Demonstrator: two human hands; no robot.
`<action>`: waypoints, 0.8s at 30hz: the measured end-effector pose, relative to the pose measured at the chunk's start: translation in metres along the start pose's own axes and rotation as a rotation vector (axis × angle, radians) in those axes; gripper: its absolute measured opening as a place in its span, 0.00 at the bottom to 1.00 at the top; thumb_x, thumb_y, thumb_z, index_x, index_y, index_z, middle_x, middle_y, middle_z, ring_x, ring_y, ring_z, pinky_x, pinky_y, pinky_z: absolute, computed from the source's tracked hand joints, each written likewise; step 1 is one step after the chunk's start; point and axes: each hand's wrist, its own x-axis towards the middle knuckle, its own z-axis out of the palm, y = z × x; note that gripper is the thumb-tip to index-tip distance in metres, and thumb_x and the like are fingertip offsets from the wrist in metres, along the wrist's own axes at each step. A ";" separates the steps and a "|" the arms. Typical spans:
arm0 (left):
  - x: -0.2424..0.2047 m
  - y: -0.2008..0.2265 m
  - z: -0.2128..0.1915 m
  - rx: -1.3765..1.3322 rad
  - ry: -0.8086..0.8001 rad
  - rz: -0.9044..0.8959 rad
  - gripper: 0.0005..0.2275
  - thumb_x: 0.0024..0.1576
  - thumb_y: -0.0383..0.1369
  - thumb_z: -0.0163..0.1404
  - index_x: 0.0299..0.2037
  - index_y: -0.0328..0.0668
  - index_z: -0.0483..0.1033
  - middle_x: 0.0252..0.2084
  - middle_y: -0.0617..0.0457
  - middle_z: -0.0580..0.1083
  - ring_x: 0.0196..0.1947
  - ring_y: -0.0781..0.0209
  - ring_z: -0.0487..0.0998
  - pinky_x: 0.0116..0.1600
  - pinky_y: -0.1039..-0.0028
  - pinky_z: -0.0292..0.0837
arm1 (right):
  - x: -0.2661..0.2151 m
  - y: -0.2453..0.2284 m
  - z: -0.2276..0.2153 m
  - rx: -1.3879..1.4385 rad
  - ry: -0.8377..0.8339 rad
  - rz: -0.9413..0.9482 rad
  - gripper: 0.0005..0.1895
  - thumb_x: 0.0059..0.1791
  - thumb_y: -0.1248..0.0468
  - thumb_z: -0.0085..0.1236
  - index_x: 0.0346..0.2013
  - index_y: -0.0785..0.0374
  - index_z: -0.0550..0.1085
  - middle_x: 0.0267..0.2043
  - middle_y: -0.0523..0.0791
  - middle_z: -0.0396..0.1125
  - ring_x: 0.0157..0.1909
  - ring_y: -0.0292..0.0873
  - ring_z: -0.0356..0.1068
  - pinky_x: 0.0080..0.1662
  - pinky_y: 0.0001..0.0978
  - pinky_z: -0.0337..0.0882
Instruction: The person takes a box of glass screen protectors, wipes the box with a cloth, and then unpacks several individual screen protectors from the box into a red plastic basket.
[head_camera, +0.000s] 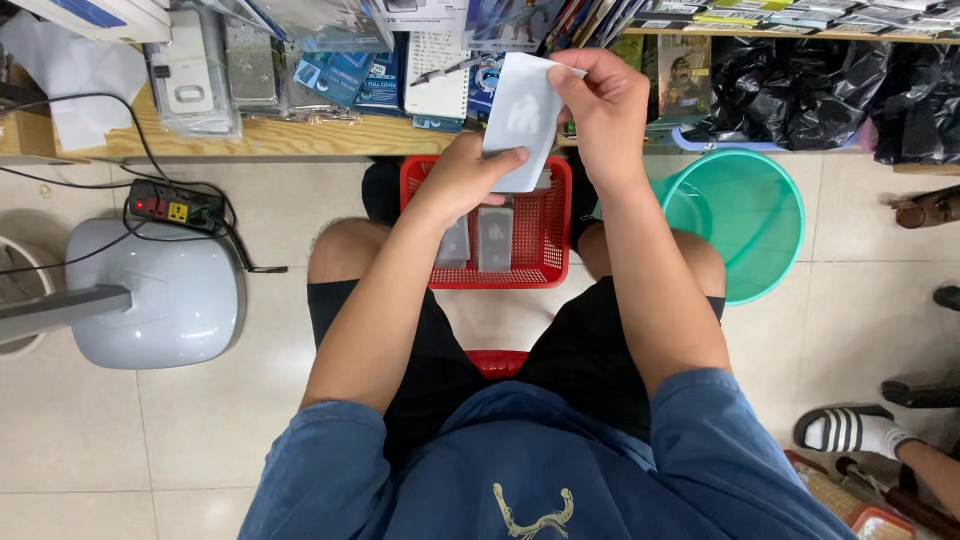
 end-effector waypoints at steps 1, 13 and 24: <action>0.006 -0.004 -0.001 0.091 0.048 0.078 0.22 0.55 0.44 0.51 0.58 0.48 0.77 0.56 0.54 0.80 0.57 0.56 0.80 0.53 0.64 0.79 | 0.003 0.000 -0.002 0.023 -0.016 0.008 0.03 0.53 0.69 0.60 0.40 0.64 0.79 0.31 0.43 0.72 0.29 0.33 0.67 0.30 0.23 0.71; 0.013 -0.002 0.005 0.089 -0.032 0.078 0.21 0.56 0.43 0.52 0.58 0.45 0.75 0.56 0.51 0.79 0.53 0.55 0.83 0.44 0.67 0.88 | 0.013 0.007 -0.029 -0.047 -0.180 -0.052 0.05 0.54 0.74 0.66 0.43 0.66 0.78 0.36 0.46 0.73 0.31 0.36 0.70 0.33 0.24 0.73; 0.027 -0.012 0.011 0.058 0.006 0.167 0.16 0.52 0.34 0.58 0.51 0.41 0.82 0.50 0.48 0.82 0.48 0.52 0.86 0.39 0.69 0.89 | 0.015 0.003 -0.040 -0.103 -0.256 0.032 0.05 0.53 0.73 0.67 0.42 0.65 0.77 0.36 0.45 0.73 0.32 0.34 0.70 0.33 0.22 0.74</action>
